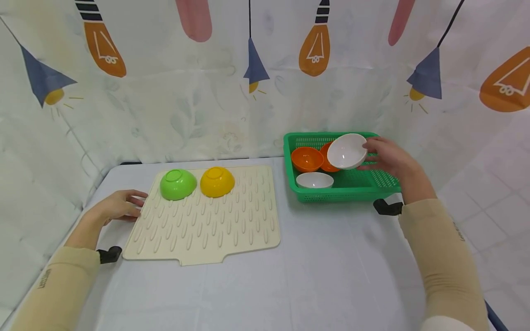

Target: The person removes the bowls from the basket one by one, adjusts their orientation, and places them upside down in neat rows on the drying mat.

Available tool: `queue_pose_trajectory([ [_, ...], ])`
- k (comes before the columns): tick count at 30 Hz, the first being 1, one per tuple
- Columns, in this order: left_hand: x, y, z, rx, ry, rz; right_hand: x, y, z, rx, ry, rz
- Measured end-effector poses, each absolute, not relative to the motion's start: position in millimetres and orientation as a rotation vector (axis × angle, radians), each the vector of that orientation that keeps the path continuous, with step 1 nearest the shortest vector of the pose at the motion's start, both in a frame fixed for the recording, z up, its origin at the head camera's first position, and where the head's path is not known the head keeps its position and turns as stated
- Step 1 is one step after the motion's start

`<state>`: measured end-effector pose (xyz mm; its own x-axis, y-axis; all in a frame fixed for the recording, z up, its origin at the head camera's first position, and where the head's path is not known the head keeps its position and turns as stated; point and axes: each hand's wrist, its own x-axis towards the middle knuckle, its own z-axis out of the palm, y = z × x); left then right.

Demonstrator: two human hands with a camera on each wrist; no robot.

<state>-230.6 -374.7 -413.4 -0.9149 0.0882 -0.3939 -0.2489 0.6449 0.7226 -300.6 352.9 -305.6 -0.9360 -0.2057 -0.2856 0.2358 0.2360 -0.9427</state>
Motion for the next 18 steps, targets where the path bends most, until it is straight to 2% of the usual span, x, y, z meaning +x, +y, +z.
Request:
queue_pose_trajectory([
  [8,-230.2,-374.5,-414.0,-0.121,2.476,1.169,-299.6,319.6,-295.1,0.066,1.793,-2.090],
  [18,-229.1,-373.6,-414.0,-0.128,2.472,1.176,-293.7,270.1,-300.1,-0.083,1.811,-2.142],
])
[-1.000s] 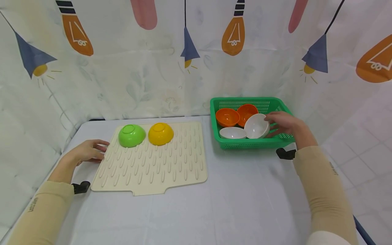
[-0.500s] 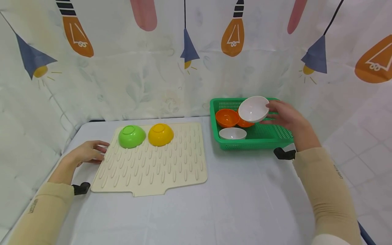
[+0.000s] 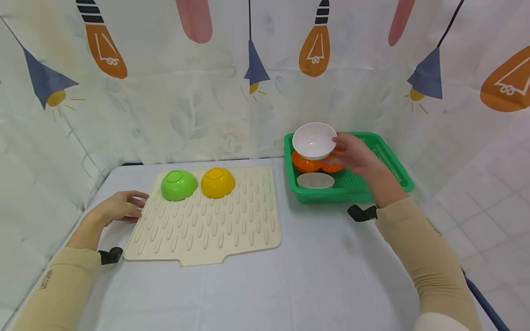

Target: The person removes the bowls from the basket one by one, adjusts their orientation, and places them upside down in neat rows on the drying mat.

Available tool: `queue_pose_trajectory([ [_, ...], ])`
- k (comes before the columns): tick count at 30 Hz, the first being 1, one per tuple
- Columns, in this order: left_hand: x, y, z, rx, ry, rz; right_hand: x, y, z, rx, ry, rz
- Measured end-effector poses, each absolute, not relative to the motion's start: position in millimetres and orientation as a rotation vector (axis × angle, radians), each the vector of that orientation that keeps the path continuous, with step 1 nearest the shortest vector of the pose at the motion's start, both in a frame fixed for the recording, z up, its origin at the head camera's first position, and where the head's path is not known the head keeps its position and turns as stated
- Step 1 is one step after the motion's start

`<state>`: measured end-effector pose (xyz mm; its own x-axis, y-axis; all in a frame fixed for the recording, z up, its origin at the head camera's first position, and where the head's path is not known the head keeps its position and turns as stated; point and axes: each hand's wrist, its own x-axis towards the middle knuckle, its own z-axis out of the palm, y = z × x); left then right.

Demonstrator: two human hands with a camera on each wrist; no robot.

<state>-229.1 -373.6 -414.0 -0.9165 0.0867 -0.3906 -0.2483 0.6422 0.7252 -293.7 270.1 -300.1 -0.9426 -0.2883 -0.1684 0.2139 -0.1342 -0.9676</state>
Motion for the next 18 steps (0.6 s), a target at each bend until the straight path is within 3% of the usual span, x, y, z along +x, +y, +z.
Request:
queue_pose_trajectory([
  [18,-229.8,-373.6,-414.5,-0.137,2.490,1.148,-285.8,206.3,-309.2,-0.089,1.787,-1.996],
])
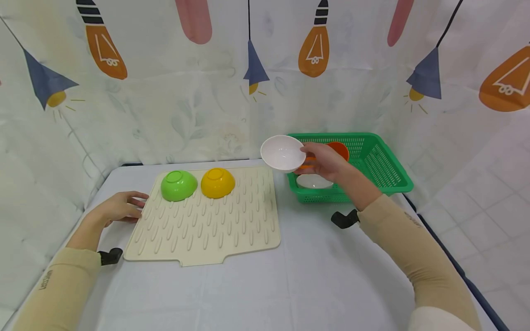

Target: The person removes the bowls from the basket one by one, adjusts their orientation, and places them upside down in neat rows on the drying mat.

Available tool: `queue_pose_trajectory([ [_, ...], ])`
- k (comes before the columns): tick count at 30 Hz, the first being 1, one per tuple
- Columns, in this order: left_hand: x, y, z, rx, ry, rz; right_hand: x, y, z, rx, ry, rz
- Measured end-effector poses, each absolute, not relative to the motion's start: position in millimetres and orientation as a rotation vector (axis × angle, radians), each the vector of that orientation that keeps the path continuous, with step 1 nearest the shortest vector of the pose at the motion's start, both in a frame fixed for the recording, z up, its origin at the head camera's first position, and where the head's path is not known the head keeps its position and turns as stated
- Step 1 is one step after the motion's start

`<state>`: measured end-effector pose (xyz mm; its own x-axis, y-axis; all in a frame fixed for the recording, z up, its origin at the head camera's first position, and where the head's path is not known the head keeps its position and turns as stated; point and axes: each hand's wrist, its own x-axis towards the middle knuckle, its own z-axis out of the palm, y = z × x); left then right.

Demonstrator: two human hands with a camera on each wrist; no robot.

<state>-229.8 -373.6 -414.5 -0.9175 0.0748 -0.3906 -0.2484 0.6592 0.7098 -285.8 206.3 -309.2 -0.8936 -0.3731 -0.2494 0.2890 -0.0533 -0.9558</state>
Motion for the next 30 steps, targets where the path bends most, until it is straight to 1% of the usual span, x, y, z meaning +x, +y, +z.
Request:
queue_pose_trajectory([
  [13,-228.4,-372.5,-414.9,-0.137,2.493,1.157,-280.1,164.9,-330.2,-0.172,1.861,-1.832],
  [23,-228.6,-370.6,-413.0,-0.113,2.502,1.127,-277.0,132.4,-349.2,-0.160,1.928,-1.675],
  [30,-226.0,-364.9,-406.5,-0.045,2.612,0.967,-271.2,116.9,-358.8,-0.146,1.884,-1.668],
])
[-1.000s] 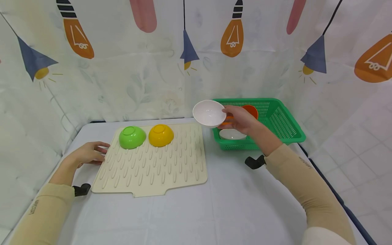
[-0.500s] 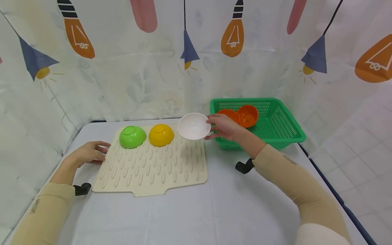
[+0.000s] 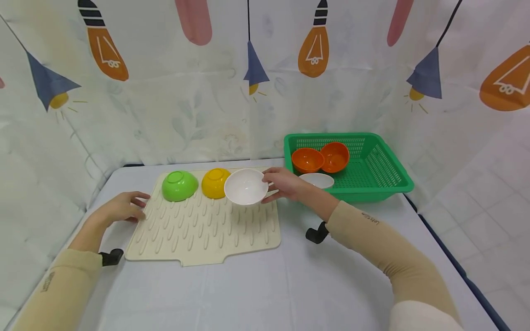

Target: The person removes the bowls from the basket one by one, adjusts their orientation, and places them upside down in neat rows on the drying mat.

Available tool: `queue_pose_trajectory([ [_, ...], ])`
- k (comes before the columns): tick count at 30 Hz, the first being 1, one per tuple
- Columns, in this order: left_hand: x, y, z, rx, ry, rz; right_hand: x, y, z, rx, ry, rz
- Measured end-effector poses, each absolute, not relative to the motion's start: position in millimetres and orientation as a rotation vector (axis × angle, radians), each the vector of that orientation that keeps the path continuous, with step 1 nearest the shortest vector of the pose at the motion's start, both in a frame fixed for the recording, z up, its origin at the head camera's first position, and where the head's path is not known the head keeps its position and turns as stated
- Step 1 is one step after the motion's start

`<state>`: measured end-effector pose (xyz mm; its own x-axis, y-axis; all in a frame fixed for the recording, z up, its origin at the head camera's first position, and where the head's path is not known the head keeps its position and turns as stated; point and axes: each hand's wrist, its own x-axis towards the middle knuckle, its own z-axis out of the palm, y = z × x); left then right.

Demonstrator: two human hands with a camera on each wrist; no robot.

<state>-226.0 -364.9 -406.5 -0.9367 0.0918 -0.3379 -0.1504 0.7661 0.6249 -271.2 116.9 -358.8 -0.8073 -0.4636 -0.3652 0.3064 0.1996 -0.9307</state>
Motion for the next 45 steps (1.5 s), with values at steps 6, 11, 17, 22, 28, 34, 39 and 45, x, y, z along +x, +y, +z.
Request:
queue_pose_trajectory([
  [6,-219.4,-349.9,-392.4,0.050,2.754,0.843,-269.0,104.2,-367.1,-0.123,1.876,-1.650],
  [11,-214.4,-326.4,-382.6,0.139,2.722,1.000,-268.0,98.0,-375.4,-0.097,1.869,-1.660],
  [17,-212.7,-285.8,-374.3,0.187,2.486,1.376,-267.2,94.4,-381.8,-0.074,1.855,-1.692],
  [22,-214.4,-248.0,-377.3,0.165,2.217,1.657,-264.8,91.2,-383.5,-0.062,1.858,-1.686],
  [28,-213.8,-212.6,-384.8,0.086,1.956,1.833,-264.0,87.2,-387.3,-0.053,1.840,-1.672],
  [34,-218.5,-196.0,-392.8,0.061,1.823,1.914,-262.3,86.3,-392.5,-0.036,1.832,-1.676],
  [39,-222.9,-193.2,-397.8,0.060,1.783,1.927,-259.7,85.6,-394.2,-0.022,1.803,-1.704],
  [45,-224.2,-196.4,-402.1,0.026,1.720,1.932,-256.8,84.2,-393.3,-0.019,1.785,-1.714],
])
